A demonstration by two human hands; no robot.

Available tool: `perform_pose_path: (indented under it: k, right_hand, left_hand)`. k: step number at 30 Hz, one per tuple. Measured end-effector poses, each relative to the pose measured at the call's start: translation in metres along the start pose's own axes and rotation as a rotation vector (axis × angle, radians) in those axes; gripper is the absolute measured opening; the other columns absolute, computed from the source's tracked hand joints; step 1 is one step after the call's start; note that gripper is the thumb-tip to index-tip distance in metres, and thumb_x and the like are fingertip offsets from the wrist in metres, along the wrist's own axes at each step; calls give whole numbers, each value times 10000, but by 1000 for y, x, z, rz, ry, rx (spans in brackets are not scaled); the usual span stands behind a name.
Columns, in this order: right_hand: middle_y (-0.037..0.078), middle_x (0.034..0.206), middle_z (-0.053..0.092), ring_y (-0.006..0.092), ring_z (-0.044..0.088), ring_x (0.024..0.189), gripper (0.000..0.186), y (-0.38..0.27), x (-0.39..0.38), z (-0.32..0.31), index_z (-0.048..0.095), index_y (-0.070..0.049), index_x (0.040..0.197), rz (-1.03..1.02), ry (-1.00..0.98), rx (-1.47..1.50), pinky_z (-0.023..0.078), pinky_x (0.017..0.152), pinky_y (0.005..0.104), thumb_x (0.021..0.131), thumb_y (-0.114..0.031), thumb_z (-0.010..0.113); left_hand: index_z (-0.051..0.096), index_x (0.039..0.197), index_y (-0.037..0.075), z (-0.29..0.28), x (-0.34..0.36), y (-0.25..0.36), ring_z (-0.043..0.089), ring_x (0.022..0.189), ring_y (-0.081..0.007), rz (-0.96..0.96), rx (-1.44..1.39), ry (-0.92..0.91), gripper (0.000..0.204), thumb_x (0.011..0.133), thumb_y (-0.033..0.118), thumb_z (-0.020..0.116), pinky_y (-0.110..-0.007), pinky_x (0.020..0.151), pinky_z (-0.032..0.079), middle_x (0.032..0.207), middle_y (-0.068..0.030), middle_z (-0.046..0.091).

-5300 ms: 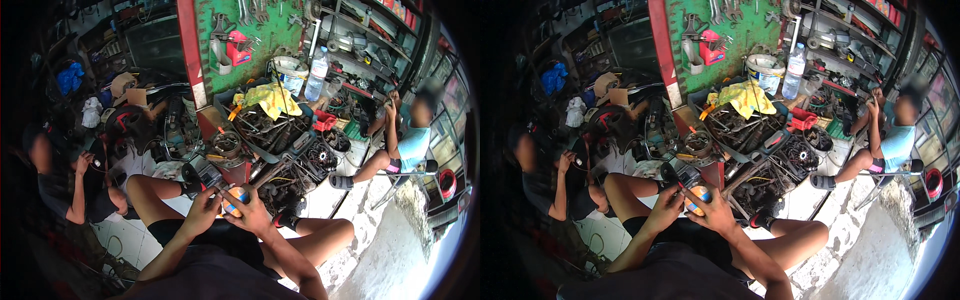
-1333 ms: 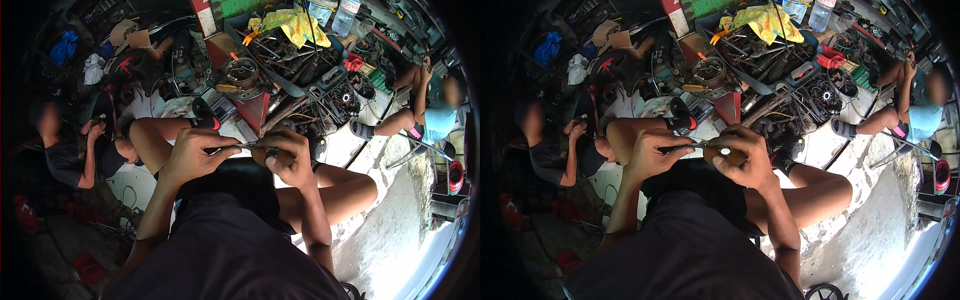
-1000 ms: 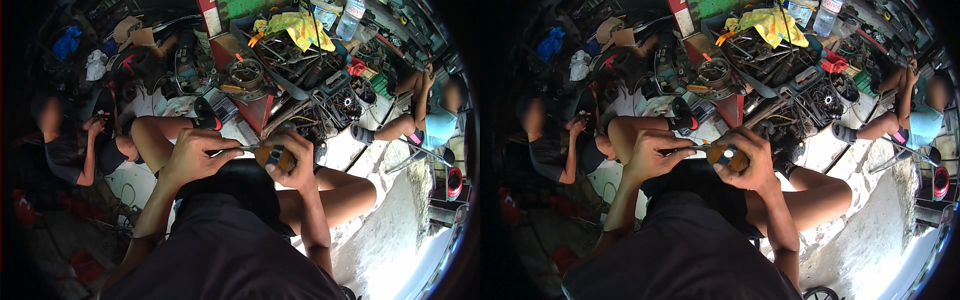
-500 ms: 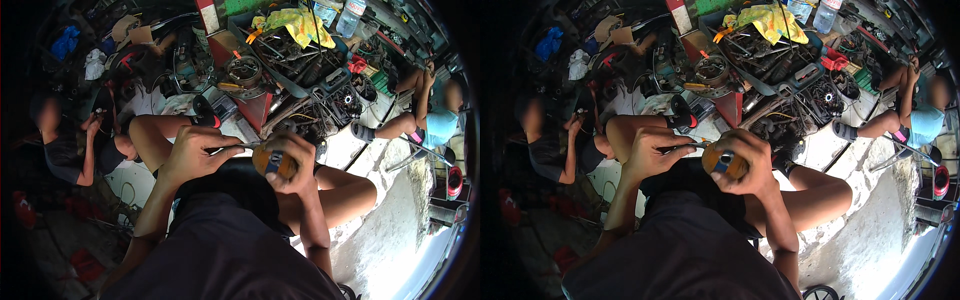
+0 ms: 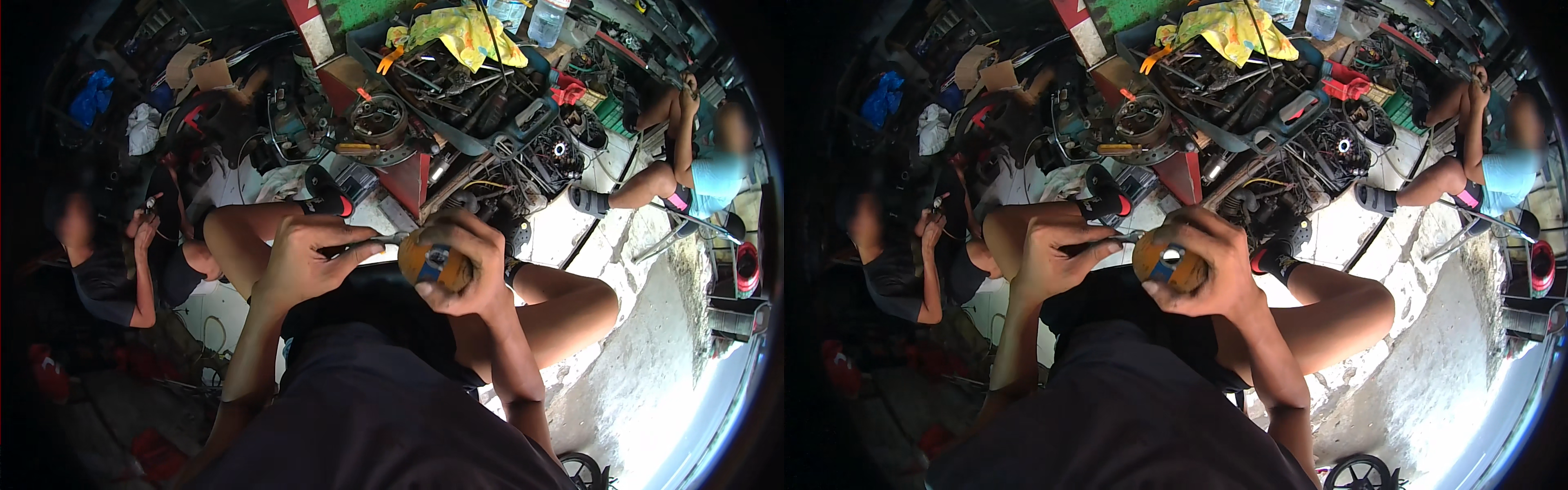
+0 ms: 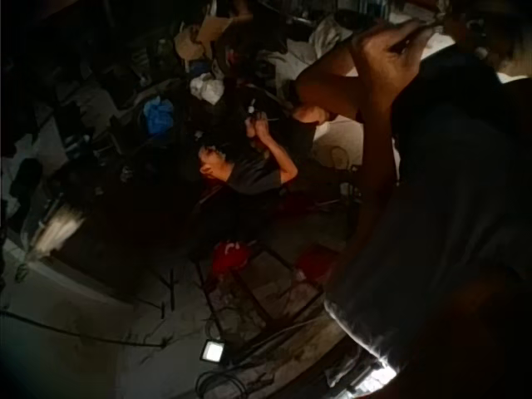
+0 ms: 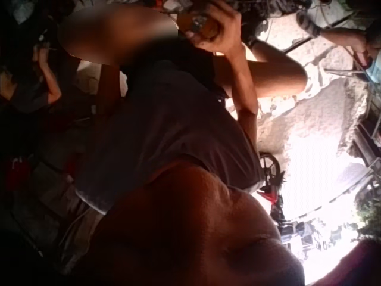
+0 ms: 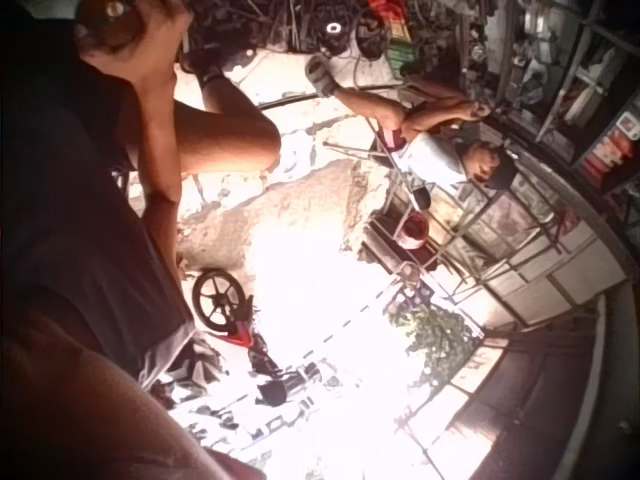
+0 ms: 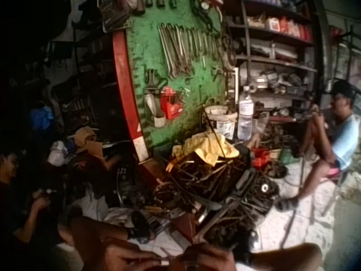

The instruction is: Inspecting and repairing engine parts using a wrench and a grinding disc.

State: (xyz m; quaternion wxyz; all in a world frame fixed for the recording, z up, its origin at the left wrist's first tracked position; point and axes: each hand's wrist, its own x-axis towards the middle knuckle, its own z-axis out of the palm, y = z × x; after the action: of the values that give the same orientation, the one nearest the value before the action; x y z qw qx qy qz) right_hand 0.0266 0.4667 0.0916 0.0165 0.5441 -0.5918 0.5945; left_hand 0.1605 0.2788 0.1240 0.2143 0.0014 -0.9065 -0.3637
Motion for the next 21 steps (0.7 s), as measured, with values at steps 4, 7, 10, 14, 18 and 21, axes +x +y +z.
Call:
perform_pose_path:
  k: [4,7,10,14,18,21]
  right_hand:
    - [139,870,615,270,635,728,432,6,0,2,662,-19,861,108,32,-108,521,664,334,496,-215,787]
    - [137,875,615,274,638,735,428,0,-2,4,657,-22,881,-4,60,-59,523,666,337,517,-207,788]
    - [148,867,610,275,637,736,441,12,-4,6,663,-15,865,119,54,-84,520,671,332,497,-224,789]
    - [148,877,619,276,639,751,432,-3,-1,6,653,-8,872,-9,6,-16,523,676,328,517,-213,787]
    - [140,866,611,267,636,755,423,11,-2,9,659,-20,872,84,47,-86,517,671,328,523,-225,782]
    - [144,881,608,272,639,759,416,-1,1,5,662,-25,870,8,1,-19,522,683,333,528,-226,786]
  left_hand:
    - [720,842,38,-3,-2,4,502,457,-129,19,-26,-5,136,733,106,761,-261,430,350,575,-61,584]
    - [718,840,31,-5,4,7,512,462,-134,20,-18,-2,127,739,99,752,-259,435,359,589,-68,597]
    - [717,841,32,-5,2,7,523,470,-149,29,-25,7,124,742,99,748,-267,444,376,601,-77,603]
    - [719,841,42,-8,0,7,544,483,-164,15,-6,-6,124,742,109,749,-271,449,390,615,-81,610]
    - [722,841,41,-12,-1,9,550,485,-160,35,17,-32,132,733,108,758,-270,445,390,622,-83,616]
    - [725,843,44,-8,-5,4,555,486,-167,15,19,-5,145,727,121,765,-272,444,394,625,-85,618]
